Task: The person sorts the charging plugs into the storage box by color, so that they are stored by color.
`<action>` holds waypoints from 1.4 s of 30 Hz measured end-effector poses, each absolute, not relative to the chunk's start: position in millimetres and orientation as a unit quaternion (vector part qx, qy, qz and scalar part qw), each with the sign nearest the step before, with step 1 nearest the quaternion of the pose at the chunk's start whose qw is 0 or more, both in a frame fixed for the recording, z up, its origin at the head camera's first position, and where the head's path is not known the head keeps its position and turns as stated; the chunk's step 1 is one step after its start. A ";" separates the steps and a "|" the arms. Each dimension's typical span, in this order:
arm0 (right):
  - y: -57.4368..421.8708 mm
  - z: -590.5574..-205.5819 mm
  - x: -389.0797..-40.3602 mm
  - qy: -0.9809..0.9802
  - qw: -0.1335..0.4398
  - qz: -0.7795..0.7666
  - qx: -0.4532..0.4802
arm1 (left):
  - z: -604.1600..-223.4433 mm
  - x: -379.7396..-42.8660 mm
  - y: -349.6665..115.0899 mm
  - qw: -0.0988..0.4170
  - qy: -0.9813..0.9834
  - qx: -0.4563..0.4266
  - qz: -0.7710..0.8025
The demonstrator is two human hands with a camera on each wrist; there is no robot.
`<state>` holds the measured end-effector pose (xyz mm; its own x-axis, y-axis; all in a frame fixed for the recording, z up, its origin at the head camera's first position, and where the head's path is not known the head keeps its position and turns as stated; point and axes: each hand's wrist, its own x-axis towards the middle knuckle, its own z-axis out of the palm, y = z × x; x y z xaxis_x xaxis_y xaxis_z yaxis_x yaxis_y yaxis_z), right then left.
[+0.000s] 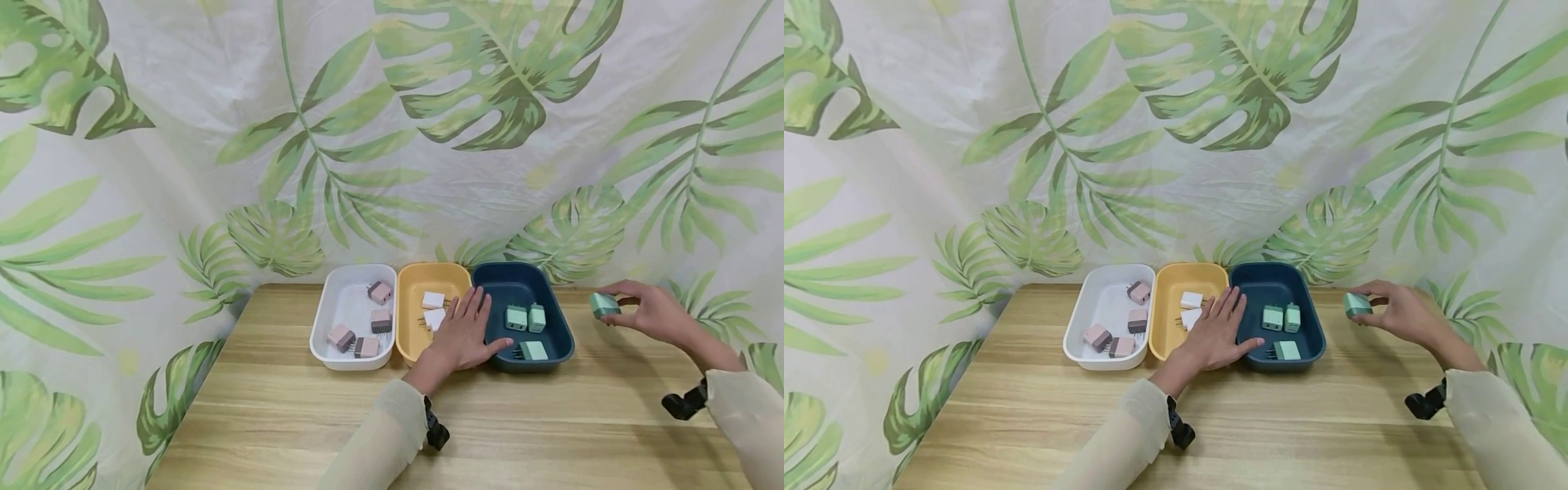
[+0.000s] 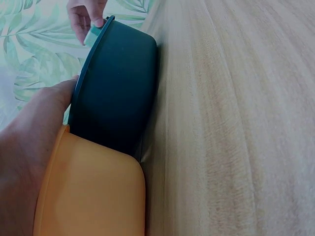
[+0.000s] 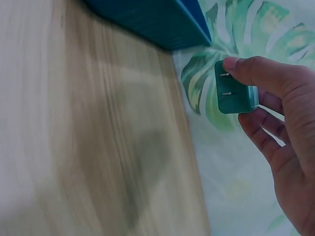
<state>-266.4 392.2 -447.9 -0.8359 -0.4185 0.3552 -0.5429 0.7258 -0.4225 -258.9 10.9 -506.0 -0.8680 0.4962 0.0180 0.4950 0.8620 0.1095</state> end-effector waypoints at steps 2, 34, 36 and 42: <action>388.0 -443.8 -266.2 -0.923 0.124 0.254 0.263 | -505.7 -259.3 11.0 0.005 0.965 0.257 0.056; 317.3 -433.7 -275.8 -0.894 0.100 0.266 0.346 | -498.1 -254.1 10.7 -0.006 0.966 0.254 0.057; 313.0 -433.3 -275.8 -0.895 0.089 0.268 0.345 | -497.7 -253.8 10.6 -0.007 0.966 0.253 0.055; 300.0 -434.9 -276.1 -0.892 0.068 0.278 0.350 | -495.5 -251.8 10.3 -0.006 0.966 0.253 0.049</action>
<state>-276.1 300.0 -434.9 -0.7454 -0.5876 0.3150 -0.6625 0.6004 -0.4478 -251.8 10.3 -495.5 -0.8722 0.4878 0.0358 0.4889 0.8676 0.0910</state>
